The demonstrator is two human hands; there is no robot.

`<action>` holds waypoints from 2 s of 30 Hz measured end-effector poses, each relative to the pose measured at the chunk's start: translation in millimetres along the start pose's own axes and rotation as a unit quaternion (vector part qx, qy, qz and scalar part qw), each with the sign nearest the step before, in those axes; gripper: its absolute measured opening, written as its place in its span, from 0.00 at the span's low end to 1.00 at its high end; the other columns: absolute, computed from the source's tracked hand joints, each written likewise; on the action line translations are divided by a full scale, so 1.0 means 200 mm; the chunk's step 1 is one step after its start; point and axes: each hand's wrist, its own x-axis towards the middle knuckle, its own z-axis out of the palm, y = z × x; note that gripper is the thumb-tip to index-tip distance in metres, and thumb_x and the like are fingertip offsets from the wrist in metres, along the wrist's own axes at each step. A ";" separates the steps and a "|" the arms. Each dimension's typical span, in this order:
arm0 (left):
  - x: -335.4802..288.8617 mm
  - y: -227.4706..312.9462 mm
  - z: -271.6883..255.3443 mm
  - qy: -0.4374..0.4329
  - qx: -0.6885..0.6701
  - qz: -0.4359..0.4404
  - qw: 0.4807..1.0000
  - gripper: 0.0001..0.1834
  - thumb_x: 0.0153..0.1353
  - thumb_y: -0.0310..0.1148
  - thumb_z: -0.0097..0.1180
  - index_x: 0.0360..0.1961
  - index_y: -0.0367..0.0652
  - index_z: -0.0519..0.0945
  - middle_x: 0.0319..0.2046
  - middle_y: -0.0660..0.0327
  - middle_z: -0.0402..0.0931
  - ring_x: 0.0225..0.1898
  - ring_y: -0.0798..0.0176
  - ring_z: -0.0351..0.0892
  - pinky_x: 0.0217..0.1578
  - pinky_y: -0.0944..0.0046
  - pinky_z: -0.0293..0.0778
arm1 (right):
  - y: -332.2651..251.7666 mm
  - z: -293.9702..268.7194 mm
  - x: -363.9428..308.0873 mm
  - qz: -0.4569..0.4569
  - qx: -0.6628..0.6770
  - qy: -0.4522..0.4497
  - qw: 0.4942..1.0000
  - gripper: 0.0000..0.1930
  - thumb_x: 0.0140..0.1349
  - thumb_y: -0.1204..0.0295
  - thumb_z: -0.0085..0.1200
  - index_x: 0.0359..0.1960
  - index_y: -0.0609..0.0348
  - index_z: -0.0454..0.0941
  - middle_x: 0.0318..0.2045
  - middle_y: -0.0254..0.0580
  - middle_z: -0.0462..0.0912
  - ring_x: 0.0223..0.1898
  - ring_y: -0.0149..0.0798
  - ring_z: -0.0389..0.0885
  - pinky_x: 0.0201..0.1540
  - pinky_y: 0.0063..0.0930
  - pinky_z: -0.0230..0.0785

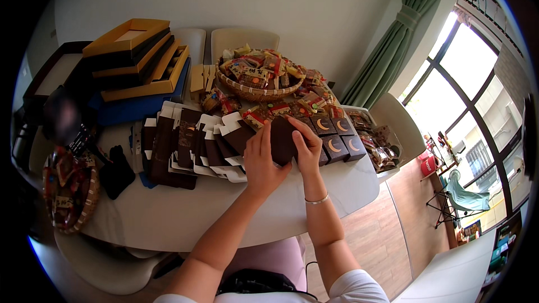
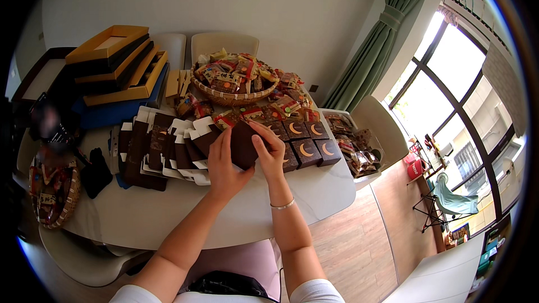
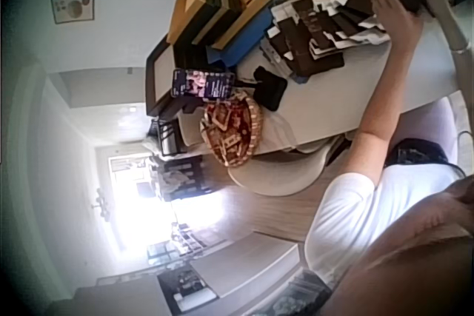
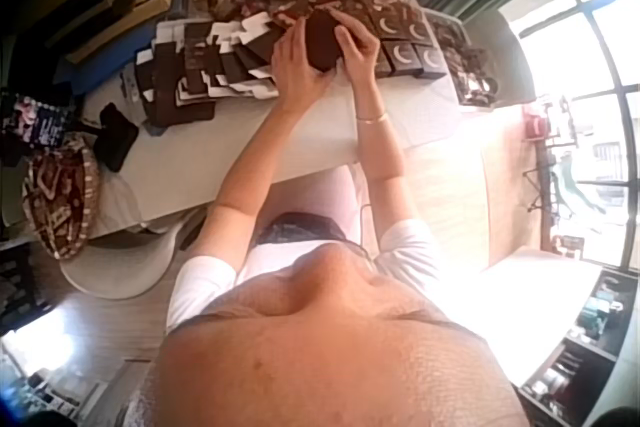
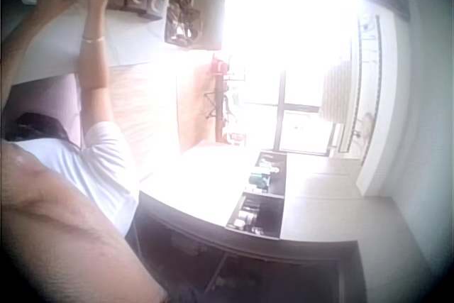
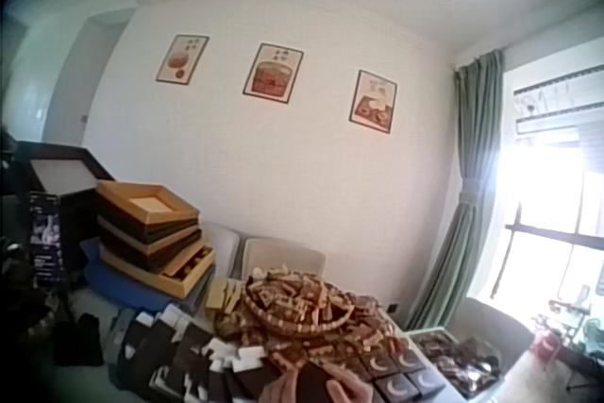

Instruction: The person assembles small brown cardboard boxes by folding the flaps and closing them. They handle the boxes one at a time, picking them up from a stack, folding the sides, and placing the finished boxes into a neat pile on the table.

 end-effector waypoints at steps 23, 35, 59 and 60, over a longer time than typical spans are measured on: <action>0.01 -0.09 0.01 0.093 -0.172 -0.063 0.979 0.54 0.47 0.25 0.68 0.73 0.40 0.50 0.73 0.45 0.43 0.75 0.44 0.44 0.71 0.45 0.42 | -0.02 -0.07 0.05 0.251 0.337 0.023 0.907 0.26 0.64 0.77 0.56 0.65 0.65 0.67 0.55 0.46 0.78 0.56 0.37 0.77 0.60 0.30 0.70; 0.03 -0.17 0.02 -0.157 -0.443 -0.401 0.786 0.39 0.63 0.44 0.63 0.70 0.50 0.58 0.61 0.56 0.69 0.57 0.58 0.75 0.40 0.55 0.82 | 0.09 -0.18 0.04 0.284 0.136 -0.128 0.941 0.30 0.59 0.77 0.63 0.64 0.64 0.67 0.54 0.42 0.77 0.56 0.35 0.75 0.60 0.29 0.66; 0.00 -0.21 0.07 -0.126 -0.485 -0.401 0.767 0.24 0.65 0.41 0.61 0.58 0.41 0.75 0.45 0.63 0.77 0.46 0.70 0.74 0.48 0.69 0.69 | 0.05 -0.16 0.01 0.310 0.213 -0.109 0.920 0.17 0.69 0.69 0.53 0.55 0.65 0.75 0.48 0.39 0.82 0.50 0.31 0.78 0.53 0.26 0.70; -0.01 -0.22 0.08 -0.124 -0.470 -0.384 0.785 0.24 0.65 0.42 0.61 0.57 0.40 0.75 0.45 0.63 0.77 0.46 0.70 0.74 0.47 0.68 0.69 | 0.06 -0.16 0.02 0.316 0.214 -0.110 0.918 0.16 0.68 0.70 0.54 0.54 0.65 0.76 0.47 0.39 0.83 0.48 0.31 0.79 0.52 0.26 0.71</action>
